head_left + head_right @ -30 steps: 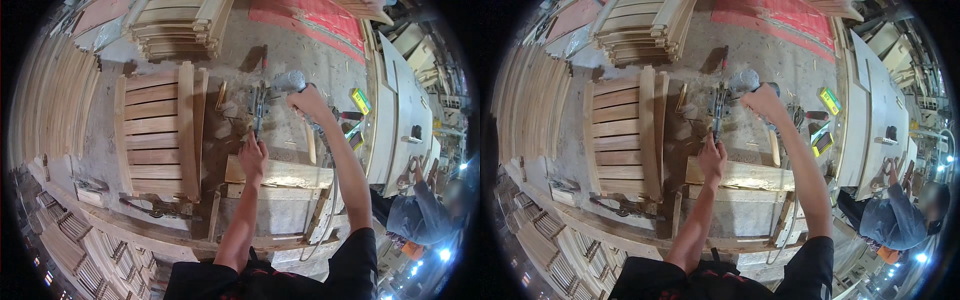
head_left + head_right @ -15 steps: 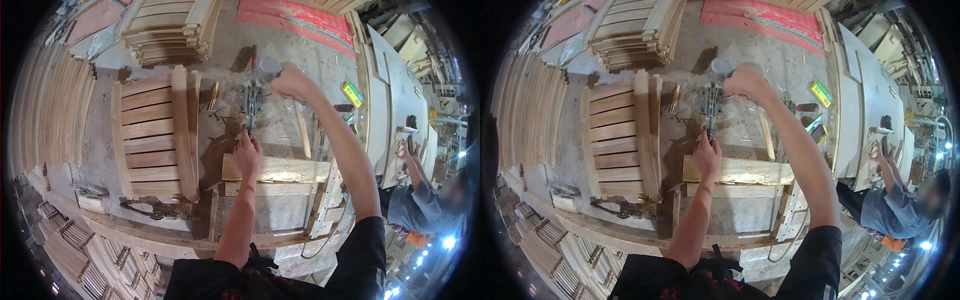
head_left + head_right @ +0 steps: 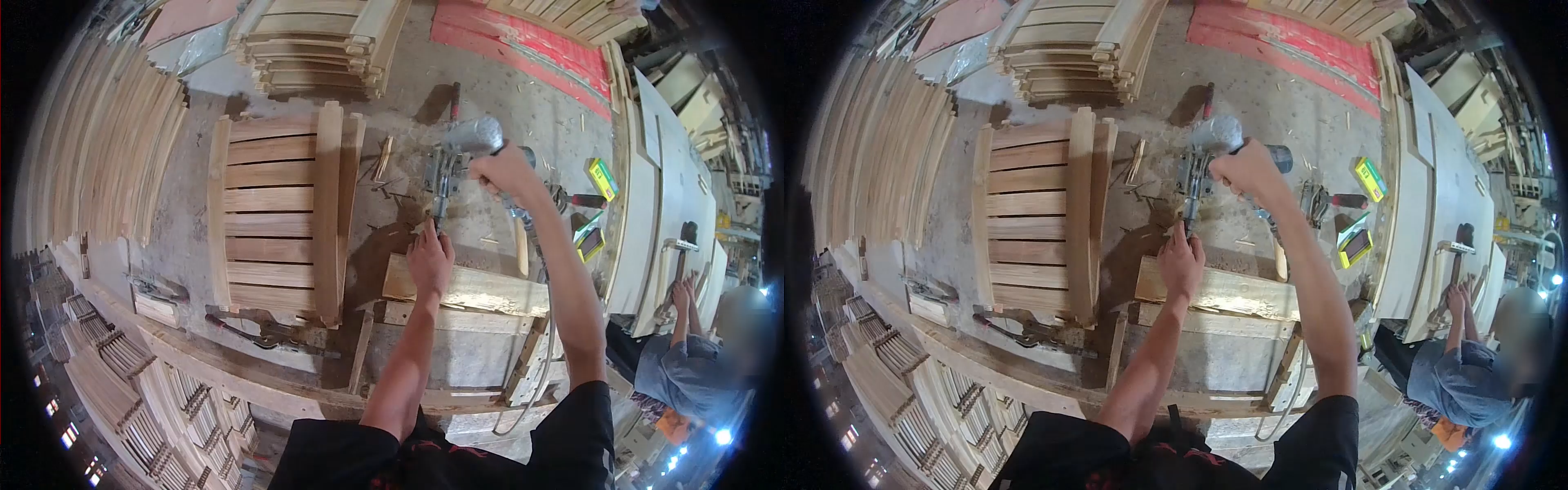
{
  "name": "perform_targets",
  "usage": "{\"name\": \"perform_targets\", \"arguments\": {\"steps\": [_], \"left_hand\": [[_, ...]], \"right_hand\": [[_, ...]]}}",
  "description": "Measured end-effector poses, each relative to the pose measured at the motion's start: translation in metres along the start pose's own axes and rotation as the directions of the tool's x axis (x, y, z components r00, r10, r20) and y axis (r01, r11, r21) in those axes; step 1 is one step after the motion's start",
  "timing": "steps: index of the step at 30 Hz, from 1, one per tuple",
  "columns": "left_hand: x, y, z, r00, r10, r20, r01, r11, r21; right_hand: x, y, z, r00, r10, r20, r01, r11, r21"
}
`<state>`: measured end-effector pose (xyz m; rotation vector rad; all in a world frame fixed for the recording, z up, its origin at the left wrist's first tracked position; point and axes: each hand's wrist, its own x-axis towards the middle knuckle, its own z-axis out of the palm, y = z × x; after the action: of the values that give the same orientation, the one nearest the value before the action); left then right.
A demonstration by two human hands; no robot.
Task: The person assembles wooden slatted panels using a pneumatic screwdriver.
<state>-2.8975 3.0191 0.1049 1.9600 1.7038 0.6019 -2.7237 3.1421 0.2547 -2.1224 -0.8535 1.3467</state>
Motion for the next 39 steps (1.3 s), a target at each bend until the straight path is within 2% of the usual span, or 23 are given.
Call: {"name": "perform_targets", "arguments": {"steps": [3,6,9,12,15,19,21,24,27,30,33,36,39], "left_hand": [[0.0,0.0,0.001,0.999,-0.032,0.036,0.033,0.999,-0.031],[0.002,0.001,-0.001,1.0,-0.022,0.01,0.023,0.998,-0.055],[0.002,0.001,0.001,1.0,-0.002,-0.023,0.001,0.999,-0.038],[0.002,0.001,0.0,1.0,-0.022,0.012,0.022,0.999,-0.029],[0.002,0.001,-0.001,1.0,-0.022,0.014,0.022,0.999,-0.045],[0.002,0.003,-0.006,0.998,-0.039,0.049,0.041,0.998,-0.042],[0.002,0.003,-0.005,0.995,-0.054,0.082,0.056,0.998,-0.012],[0.002,0.003,-0.004,0.998,-0.041,0.038,0.042,0.999,-0.019],[0.003,0.003,-0.006,0.997,-0.047,0.06,0.05,0.998,-0.048],[0.004,0.006,-0.01,0.99,-0.085,0.109,0.09,0.995,-0.038],[0.004,0.002,-0.005,1.0,-0.016,0.017,0.016,1.0,-0.017],[0.002,0.002,-0.002,0.999,-0.034,0.027,0.034,0.999,-0.012],[0.003,0.003,-0.005,0.998,-0.044,0.045,0.045,0.998,-0.031]], "right_hand": [[0.014,0.011,0.009,0.997,0.014,0.073,-0.008,0.997,-0.083],[0.017,0.018,0.013,1.0,0.004,0.029,-0.003,0.999,-0.052],[0.014,0.012,0.012,0.998,0.004,0.057,-0.001,0.999,-0.048],[0.014,0.011,0.015,1.0,-0.017,0.008,0.018,0.999,-0.044],[0.015,0.004,0.015,0.998,-0.003,0.06,0.01,0.994,-0.11],[0.019,-0.023,0.023,0.998,-0.038,0.055,0.058,0.907,-0.417],[0.015,-0.047,0.029,0.994,-0.018,0.106,0.069,0.857,-0.51],[0.014,-0.07,0.037,0.986,0.003,0.169,0.103,0.781,-0.616],[0.023,-0.071,0.038,0.972,-0.067,0.227,0.209,0.69,-0.693],[0.024,-0.056,0.031,0.983,-0.1,0.156,0.176,0.763,-0.621],[0.024,-0.044,0.022,0.993,-0.005,0.122,0.062,0.881,-0.469],[0.029,-0.03,0.019,0.993,-0.007,0.121,0.048,0.939,-0.34],[0.025,-0.029,0.02,0.991,-0.041,0.125,0.081,0.939,-0.335]]}}
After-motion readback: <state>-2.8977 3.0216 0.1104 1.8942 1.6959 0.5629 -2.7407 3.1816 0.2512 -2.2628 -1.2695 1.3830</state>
